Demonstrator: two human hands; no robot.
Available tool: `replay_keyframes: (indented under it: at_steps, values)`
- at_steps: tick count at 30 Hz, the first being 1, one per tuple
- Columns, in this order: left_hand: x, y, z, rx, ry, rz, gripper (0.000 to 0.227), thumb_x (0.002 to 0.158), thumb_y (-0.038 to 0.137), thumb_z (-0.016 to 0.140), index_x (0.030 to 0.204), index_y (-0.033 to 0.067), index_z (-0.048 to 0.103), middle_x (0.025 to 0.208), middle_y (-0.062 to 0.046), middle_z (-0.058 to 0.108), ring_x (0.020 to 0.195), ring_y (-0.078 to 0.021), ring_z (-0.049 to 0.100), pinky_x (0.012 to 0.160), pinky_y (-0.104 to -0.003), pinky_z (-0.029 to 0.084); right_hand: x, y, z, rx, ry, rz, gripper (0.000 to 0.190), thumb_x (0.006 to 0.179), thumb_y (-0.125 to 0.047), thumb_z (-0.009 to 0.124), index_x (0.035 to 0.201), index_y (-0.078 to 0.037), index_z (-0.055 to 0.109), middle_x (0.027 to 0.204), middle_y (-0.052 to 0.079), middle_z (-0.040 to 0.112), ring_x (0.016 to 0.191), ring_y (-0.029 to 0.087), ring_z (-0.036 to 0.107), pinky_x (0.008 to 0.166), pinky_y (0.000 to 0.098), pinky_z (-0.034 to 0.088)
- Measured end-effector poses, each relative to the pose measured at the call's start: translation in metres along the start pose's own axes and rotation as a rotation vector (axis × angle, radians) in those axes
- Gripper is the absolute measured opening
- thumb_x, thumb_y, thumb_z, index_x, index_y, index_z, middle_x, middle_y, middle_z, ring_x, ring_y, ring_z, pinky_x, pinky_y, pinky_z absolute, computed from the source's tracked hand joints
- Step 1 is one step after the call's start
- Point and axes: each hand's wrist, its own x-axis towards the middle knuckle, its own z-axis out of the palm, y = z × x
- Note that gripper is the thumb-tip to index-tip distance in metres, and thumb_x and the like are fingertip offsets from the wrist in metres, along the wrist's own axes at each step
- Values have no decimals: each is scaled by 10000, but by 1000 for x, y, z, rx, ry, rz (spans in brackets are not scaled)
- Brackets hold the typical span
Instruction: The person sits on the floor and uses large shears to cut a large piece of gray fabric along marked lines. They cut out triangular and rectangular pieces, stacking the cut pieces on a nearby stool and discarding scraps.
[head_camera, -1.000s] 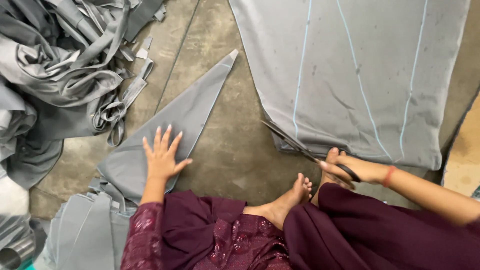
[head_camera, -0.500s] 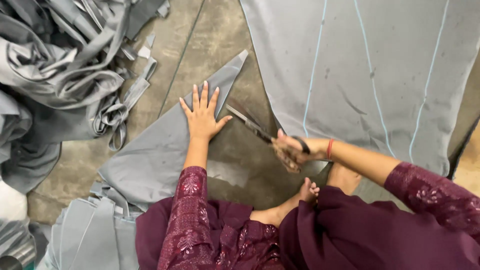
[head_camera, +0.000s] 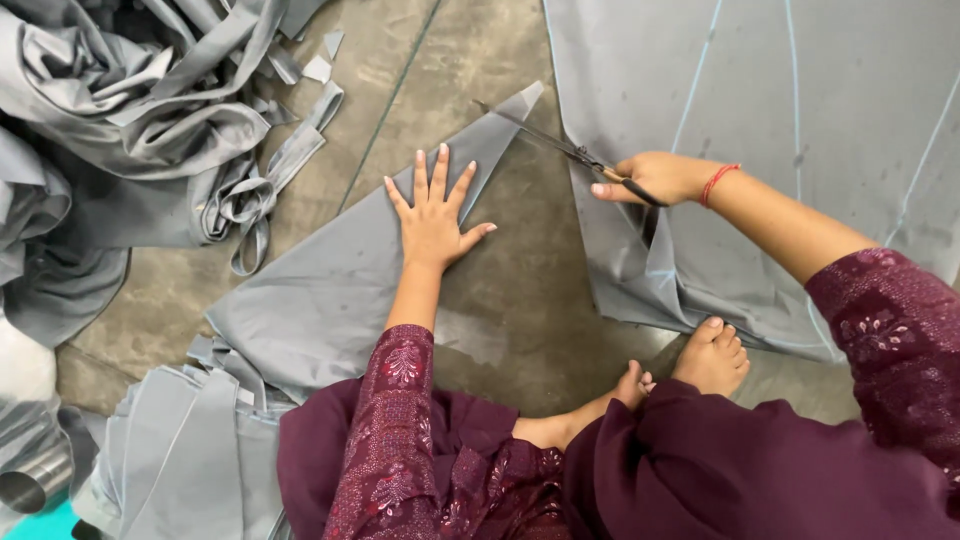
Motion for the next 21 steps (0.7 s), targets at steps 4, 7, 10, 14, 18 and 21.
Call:
replay_keyframes:
  at_steps: [4,7,10,14,18,21]
  values:
    - [0,-1,4,3,3,-4,1021,752,879,578,1616,391,338,1730,-47,125,1587,-348,52,1145,-807,31,10,5,-10,-165,73,-46,851,877,-787,454,1159,-27,713,914,193,728,936,362,681,879,461,526]
    - [0,-2,5,17,5,-5,1023,750,889,564,1615,393,334,1727,-41,130,1585,-346,59,1146,-808,36,15,2,-19,-177,64,-43,867,862,-797,458,1223,-43,690,998,223,741,1004,385,679,920,475,516]
    - [0,-1,5,10,13,-1,1019,754,884,572,1616,397,331,1726,-34,134,1584,-343,62,1144,-810,38,13,-3,-24,-212,41,24,882,861,-809,470,1180,-23,708,982,230,744,1009,378,678,911,483,521]
    - [0,-2,5,-2,20,1,1012,758,870,592,1616,401,331,1728,-31,135,1586,-337,66,1149,-807,38,0,-20,-29,-220,87,36,835,863,-789,507,1069,-20,760,905,226,728,938,373,675,868,486,535]
    - [0,-1,2,-3,20,5,1003,761,852,606,1613,394,342,1731,-41,134,1587,-344,68,1150,-799,35,1,-19,-22,-233,180,-21,737,863,-737,568,916,-36,788,775,215,724,803,388,682,801,482,538]
    - [-1,-1,3,-15,46,15,994,763,836,619,1610,385,360,1731,-48,135,1589,-347,66,1157,-797,33,2,-9,-13,-324,267,-60,740,927,-723,554,849,-21,775,756,217,700,788,412,656,783,498,524]
